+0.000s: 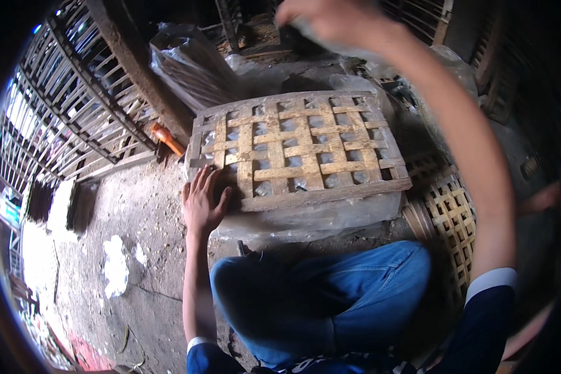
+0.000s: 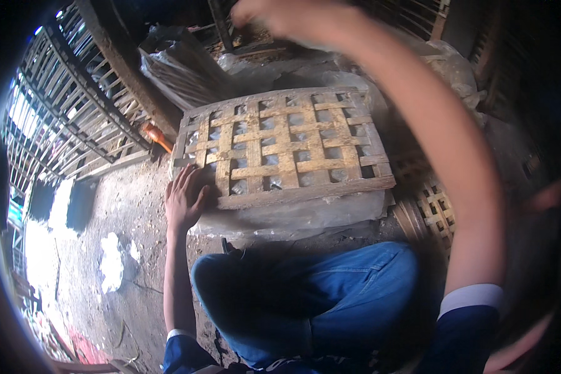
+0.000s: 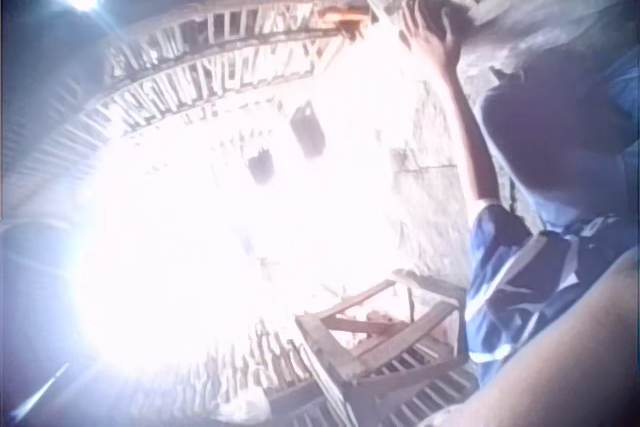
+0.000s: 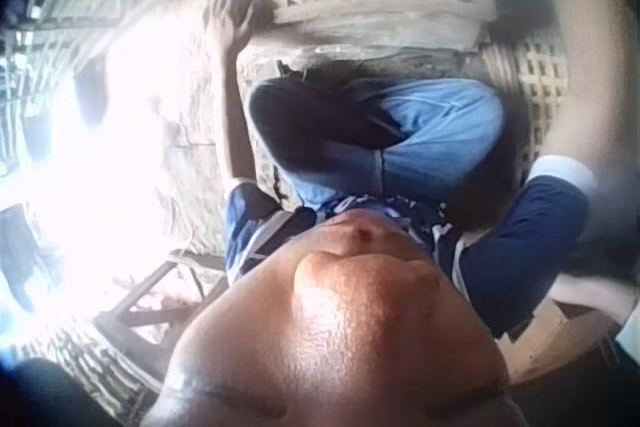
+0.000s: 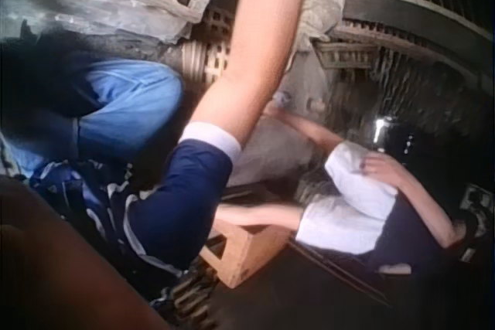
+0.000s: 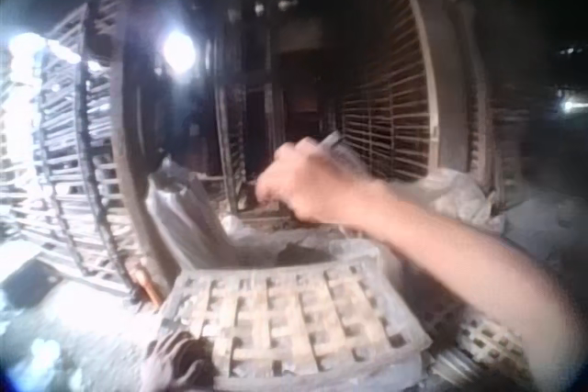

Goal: The person sits on the floor and assembles bamboo trays by hand. They place a plastic sheet over a tray, then pick up a bamboo lattice frame and press it into place, repeating the process with additional frames.

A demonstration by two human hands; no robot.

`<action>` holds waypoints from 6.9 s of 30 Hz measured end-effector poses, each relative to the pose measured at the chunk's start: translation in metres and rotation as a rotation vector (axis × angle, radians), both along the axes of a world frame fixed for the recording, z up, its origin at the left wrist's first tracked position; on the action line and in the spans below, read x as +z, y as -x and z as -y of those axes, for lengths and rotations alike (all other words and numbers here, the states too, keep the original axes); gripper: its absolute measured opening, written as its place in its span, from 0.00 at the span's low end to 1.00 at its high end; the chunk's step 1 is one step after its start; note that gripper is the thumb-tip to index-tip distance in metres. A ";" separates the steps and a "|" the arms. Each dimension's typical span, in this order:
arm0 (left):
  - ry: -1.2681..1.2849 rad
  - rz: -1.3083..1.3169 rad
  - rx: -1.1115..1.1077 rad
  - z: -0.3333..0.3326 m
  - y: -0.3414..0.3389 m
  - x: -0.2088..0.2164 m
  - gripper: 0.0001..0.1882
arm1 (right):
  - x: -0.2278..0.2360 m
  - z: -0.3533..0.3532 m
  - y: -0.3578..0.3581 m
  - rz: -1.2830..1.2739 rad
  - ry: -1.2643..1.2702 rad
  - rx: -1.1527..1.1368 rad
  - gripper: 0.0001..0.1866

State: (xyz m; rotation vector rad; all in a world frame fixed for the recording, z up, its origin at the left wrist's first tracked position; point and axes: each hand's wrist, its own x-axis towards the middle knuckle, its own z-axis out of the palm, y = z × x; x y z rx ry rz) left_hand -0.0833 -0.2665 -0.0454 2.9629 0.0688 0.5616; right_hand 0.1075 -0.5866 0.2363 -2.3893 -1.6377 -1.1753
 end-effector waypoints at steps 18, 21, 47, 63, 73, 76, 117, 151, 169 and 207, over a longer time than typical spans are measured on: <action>0.109 0.241 -0.055 0.004 -0.004 -0.007 0.28 | -0.224 0.053 0.103 -0.030 0.368 0.025 0.05; 0.221 0.350 -0.094 0.003 -0.003 -0.001 0.24 | -0.229 0.064 0.103 -0.065 0.353 -0.011 0.05; -0.260 0.294 -0.503 0.128 -0.038 0.088 0.25 | -0.276 0.095 0.108 -0.254 0.051 -0.026 0.06; -0.154 0.289 -0.449 0.020 0.010 0.039 0.19 | -0.287 0.176 0.105 -0.197 -0.178 -0.140 0.16; -0.048 0.112 -0.416 0.000 0.033 0.037 0.17 | -0.297 0.177 0.118 -0.323 -0.265 -0.210 0.13; -0.027 0.102 -0.413 0.004 0.034 0.036 0.21 | -0.301 0.188 0.127 -0.366 -0.283 -0.264 0.15; -0.144 0.301 -0.210 0.023 0.051 -0.011 0.55 | -0.282 0.191 0.171 -0.589 -0.295 -0.381 0.56; -0.332 0.278 -0.305 -0.015 0.042 -0.057 0.56 | -0.333 0.152 0.125 -0.409 -0.148 -0.508 0.47; -0.234 0.297 -0.215 -0.013 0.044 -0.064 0.65 | -0.334 0.165 0.127 -0.467 -0.447 -0.404 0.59; 1.228 -0.094 0.199 -0.012 0.185 -0.084 0.36 | -0.478 0.372 0.212 -0.844 -0.260 -1.399 0.50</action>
